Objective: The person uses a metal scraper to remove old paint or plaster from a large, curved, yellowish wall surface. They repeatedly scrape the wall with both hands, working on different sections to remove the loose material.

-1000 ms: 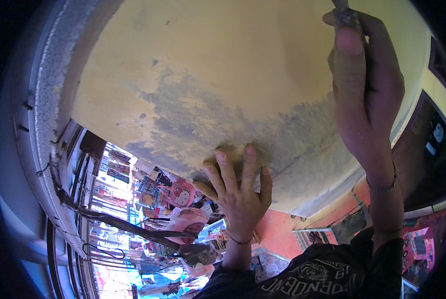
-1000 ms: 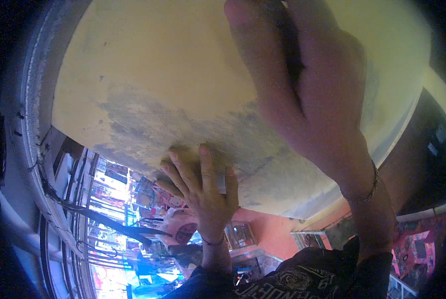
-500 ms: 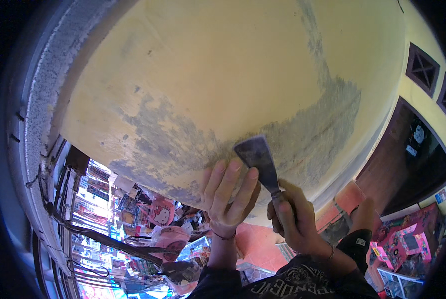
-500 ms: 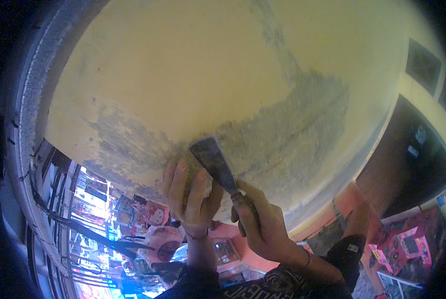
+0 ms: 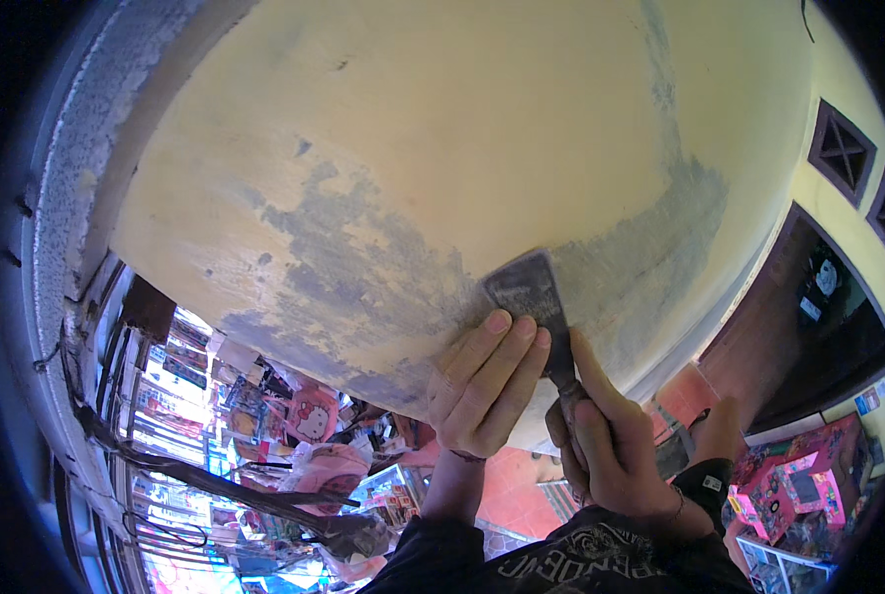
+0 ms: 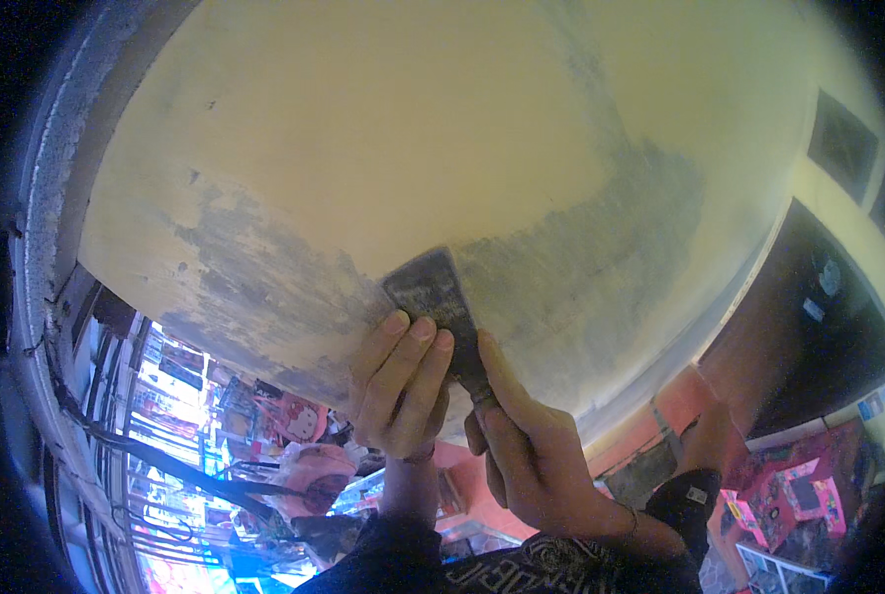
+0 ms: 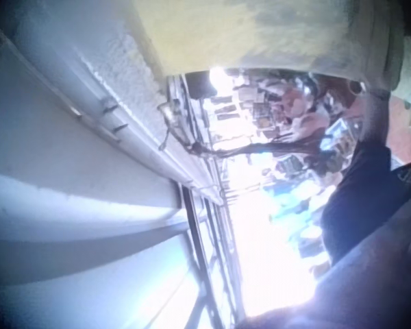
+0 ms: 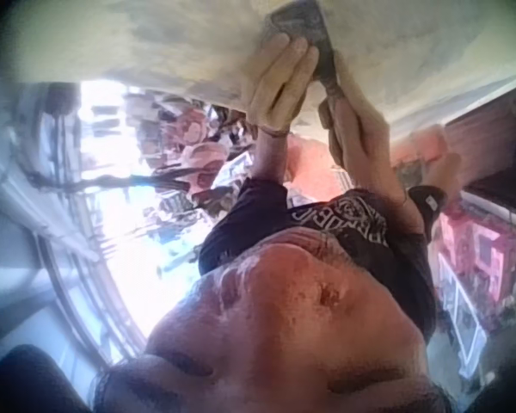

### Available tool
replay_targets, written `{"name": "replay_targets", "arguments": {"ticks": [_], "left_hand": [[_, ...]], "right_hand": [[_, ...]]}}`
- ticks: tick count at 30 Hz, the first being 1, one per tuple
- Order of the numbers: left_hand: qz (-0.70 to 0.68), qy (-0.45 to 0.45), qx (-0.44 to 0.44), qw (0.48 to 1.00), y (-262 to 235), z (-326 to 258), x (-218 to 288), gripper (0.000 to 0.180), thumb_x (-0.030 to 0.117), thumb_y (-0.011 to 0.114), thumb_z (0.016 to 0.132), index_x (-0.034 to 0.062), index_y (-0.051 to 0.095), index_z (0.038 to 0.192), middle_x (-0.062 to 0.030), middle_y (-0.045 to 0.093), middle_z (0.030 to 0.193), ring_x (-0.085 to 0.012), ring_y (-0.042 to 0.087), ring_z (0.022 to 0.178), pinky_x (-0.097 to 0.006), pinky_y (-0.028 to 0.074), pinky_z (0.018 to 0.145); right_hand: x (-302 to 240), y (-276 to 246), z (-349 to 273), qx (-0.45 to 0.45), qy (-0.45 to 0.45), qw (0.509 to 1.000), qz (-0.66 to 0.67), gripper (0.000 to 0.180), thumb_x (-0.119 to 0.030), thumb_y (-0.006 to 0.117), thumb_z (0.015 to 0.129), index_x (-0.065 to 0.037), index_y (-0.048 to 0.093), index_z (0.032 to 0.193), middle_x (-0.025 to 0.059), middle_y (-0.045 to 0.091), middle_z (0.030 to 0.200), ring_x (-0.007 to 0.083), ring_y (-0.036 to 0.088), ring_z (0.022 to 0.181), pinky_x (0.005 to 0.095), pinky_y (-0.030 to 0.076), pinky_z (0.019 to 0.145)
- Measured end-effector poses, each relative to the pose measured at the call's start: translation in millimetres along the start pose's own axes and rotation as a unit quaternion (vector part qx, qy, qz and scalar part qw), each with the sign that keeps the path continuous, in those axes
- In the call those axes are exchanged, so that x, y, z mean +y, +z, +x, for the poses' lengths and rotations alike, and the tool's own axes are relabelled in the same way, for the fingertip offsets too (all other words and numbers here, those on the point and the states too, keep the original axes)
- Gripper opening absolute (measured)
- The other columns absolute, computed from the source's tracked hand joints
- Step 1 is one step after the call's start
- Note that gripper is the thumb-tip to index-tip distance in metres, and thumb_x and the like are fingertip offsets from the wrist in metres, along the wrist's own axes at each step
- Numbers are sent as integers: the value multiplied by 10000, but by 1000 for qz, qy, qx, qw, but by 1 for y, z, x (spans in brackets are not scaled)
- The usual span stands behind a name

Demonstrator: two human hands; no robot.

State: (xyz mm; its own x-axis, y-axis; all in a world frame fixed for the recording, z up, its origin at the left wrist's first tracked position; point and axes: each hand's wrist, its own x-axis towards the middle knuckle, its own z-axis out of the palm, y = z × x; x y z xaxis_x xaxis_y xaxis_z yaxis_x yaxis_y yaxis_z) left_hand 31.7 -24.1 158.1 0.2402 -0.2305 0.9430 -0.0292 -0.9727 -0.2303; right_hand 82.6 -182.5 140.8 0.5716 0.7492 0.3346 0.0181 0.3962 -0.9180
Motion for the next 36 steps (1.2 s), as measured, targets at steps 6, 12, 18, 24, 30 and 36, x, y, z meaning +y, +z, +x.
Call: {"name": "replay_targets", "arguments": {"ticks": [6, 12, 18, 24, 30, 36], "left_hand": [[8, -3, 4, 1000, 6, 0, 0, 220, 84, 767, 831, 56, 816, 1044, -87, 723, 1145, -287, 680, 1155, -386, 610, 908], [50, 6, -17, 999, 6, -3, -4, 215, 95, 743, 862, 67, 811, 1064, -59, 730, 1202, -256, 635, 1209, -348, 604, 883], [106, 12, -5, 994, 3, -11, -2, 171, 167, 744, 890, 97, 808, 1032, -65, 749, 1168, -260, 629, 1174, -355, 575, 940], [118, 35, 10, 992, 6, -8, -6, 186, 254, 730, 937, 100, 790, 1023, -56, 756, 1093, -283, 654, 1105, -382, 557, 968], [148, 53, 31, 987, 11, -7, -10, 301, 355, 667, 976, 80, 779, 1021, -64, 755, 1078, -296, 658, 1118, -419, 561, 975], [115, 68, 39, 990, 10, -11, -15, 249, 313, 652, 981, 93, 768, 987, -47, 756, 1053, -273, 665, 1114, -407, 563, 949]], "right_hand": [[-11, -3, 0, -18, 2, 999, -40, 551, -64, 301, 1101, 38, 188, 1631, 174, 590, 1430, 22, 390, 586, 199, 408, 593], [-20, -3, -6, -37, 45, 998, -16, 543, -50, 325, 1093, 43, 235, 1620, 106, 662, 1108, 13, 407, 538, 203, 423, 590], [-14, -1, 6, -34, -105, 993, -41, 541, -13, 393, 1053, 36, 331, 1588, 120, 627, 981, 100, 506, 628, 240, 448, 625], [-20, -4, -16, 9, -95, 974, -206, 546, -1, 618, 960, 46, 496, 1491, 191, 623, 1046, 227, 657, 748, 314, 536, 656], [-3, 10, -6, 76, -188, 909, -365, 507, -37, 695, 910, 14, 611, 1407, 133, 629, 941, 186, 626, 605, 309, 499, 495], [-10, 14, -8, 92, -207, 896, -382, 451, -18, 675, 916, -5, 654, 1366, 71, 620, 812, 161, 622, 614, 302, 497, 481]]}}
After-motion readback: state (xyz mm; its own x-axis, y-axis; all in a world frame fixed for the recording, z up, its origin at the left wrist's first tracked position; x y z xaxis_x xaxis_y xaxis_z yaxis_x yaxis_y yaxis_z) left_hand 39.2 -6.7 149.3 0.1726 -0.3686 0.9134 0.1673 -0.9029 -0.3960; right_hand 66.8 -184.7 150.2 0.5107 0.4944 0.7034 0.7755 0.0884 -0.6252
